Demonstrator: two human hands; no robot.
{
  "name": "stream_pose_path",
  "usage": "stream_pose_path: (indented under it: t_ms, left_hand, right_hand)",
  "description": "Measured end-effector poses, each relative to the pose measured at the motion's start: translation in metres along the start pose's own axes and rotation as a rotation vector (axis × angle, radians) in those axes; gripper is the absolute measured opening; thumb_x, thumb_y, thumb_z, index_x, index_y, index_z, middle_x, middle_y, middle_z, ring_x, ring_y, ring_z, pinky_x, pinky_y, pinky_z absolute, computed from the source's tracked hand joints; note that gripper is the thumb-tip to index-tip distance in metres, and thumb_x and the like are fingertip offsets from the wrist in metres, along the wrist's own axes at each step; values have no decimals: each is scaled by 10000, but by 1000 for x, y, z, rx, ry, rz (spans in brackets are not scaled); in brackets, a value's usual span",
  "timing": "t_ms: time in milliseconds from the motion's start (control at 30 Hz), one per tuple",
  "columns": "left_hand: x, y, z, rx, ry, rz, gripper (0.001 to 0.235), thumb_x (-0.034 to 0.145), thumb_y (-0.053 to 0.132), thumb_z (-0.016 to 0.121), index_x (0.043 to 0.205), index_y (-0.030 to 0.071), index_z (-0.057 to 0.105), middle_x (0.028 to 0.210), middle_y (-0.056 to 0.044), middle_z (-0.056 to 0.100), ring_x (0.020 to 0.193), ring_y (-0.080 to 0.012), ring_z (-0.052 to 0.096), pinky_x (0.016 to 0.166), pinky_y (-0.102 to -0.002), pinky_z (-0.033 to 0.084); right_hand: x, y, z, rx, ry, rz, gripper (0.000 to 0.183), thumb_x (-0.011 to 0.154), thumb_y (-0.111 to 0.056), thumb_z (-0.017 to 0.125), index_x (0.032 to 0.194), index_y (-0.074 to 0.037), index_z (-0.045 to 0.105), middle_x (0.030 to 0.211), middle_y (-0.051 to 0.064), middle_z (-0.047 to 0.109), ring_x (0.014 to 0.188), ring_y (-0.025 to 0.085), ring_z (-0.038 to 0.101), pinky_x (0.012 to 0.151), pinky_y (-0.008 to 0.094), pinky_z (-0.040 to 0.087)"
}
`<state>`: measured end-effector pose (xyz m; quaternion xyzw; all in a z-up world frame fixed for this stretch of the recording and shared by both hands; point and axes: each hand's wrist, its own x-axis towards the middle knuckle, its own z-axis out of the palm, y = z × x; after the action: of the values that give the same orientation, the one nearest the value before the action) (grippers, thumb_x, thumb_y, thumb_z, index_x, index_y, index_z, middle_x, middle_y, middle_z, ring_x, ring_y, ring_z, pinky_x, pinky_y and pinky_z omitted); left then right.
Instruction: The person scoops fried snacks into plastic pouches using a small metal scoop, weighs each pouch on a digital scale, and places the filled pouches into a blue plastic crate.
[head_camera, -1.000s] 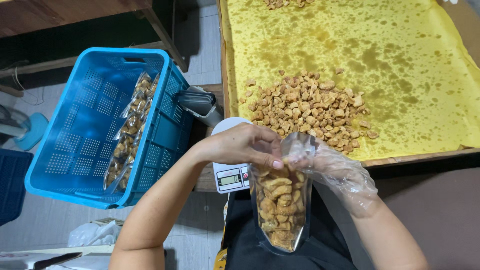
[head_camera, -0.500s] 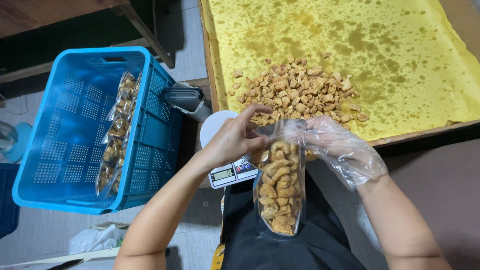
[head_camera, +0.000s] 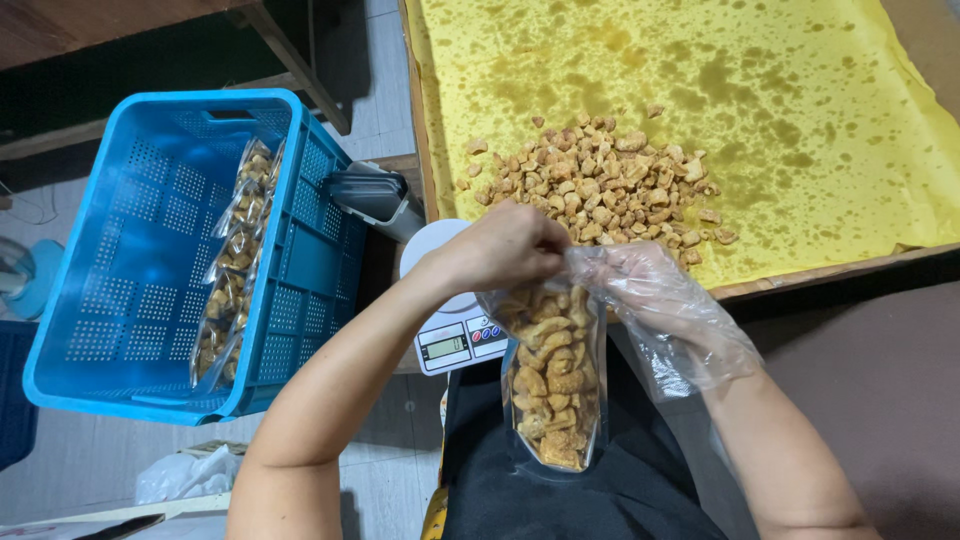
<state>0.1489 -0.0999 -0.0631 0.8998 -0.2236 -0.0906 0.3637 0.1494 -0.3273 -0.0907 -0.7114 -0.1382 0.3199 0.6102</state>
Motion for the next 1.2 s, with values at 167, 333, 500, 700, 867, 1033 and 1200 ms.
stream_pose_path:
  t_ms: [167, 333, 500, 700, 867, 1033, 1200]
  left_hand:
    - [20, 6, 6, 173, -230, -126, 258, 809, 246, 754, 904, 6, 763, 817, -157, 753, 729, -235, 721, 724, -383, 600]
    - [2, 0, 1, 108, -272, -113, 250, 818, 271, 701, 901, 46, 770, 790, -109, 764, 675, -208, 733, 675, -364, 606]
    - [-34, -10, -15, 141, -289, -356, 321, 796, 304, 766, 1030, 84, 753, 803, -143, 748, 662, -249, 725, 661, -370, 587]
    - [-23, -24, 8, -54, -173, -204, 294, 819, 307, 707, 962, 59, 771, 865, -108, 786, 739, -201, 760, 694, -322, 609]
    - [-35, -20, 0, 1, -196, -180, 290, 804, 307, 715, 948, 59, 762, 854, -121, 762, 696, -236, 745, 699, -353, 596]
    - [-81, -24, -18, 167, -130, -262, 278, 791, 270, 720, 851, -1, 727, 703, -216, 685, 683, -337, 698, 674, -451, 567]
    - [-118, -33, -5, 322, 105, -350, 412, 936, 417, 684, 817, 24, 720, 695, -230, 663, 724, -388, 678, 673, -480, 564]
  right_hand:
    - [-3, 4, 4, -80, 136, 114, 267, 937, -292, 710, 888, -31, 740, 647, -22, 546, 511, 52, 422, 428, 234, 321]
    - [2, 4, -3, -248, 124, 132, 255, 905, -300, 674, 1017, -101, 786, 734, 17, 676, 636, 102, 540, 572, 264, 429]
    - [7, 22, -2, -114, 86, 9, 315, 902, -279, 691, 1135, -87, 778, 908, 31, 776, 844, 98, 640, 750, 276, 514]
    - [16, 23, 22, -162, 25, 16, 305, 946, -283, 684, 1080, -32, 795, 838, 38, 704, 761, 97, 575, 651, 282, 490]
    - [18, 36, 25, -116, 19, 57, 306, 955, -281, 669, 1089, -34, 791, 798, 55, 710, 701, 121, 597, 620, 287, 516]
    - [28, 57, 13, -265, 53, -66, 292, 945, -255, 648, 1123, -50, 757, 856, 12, 757, 745, 84, 644, 669, 264, 530]
    - [40, 70, 18, -129, 24, 26, 289, 932, -245, 652, 1108, -39, 754, 807, 43, 720, 691, 113, 604, 622, 298, 507]
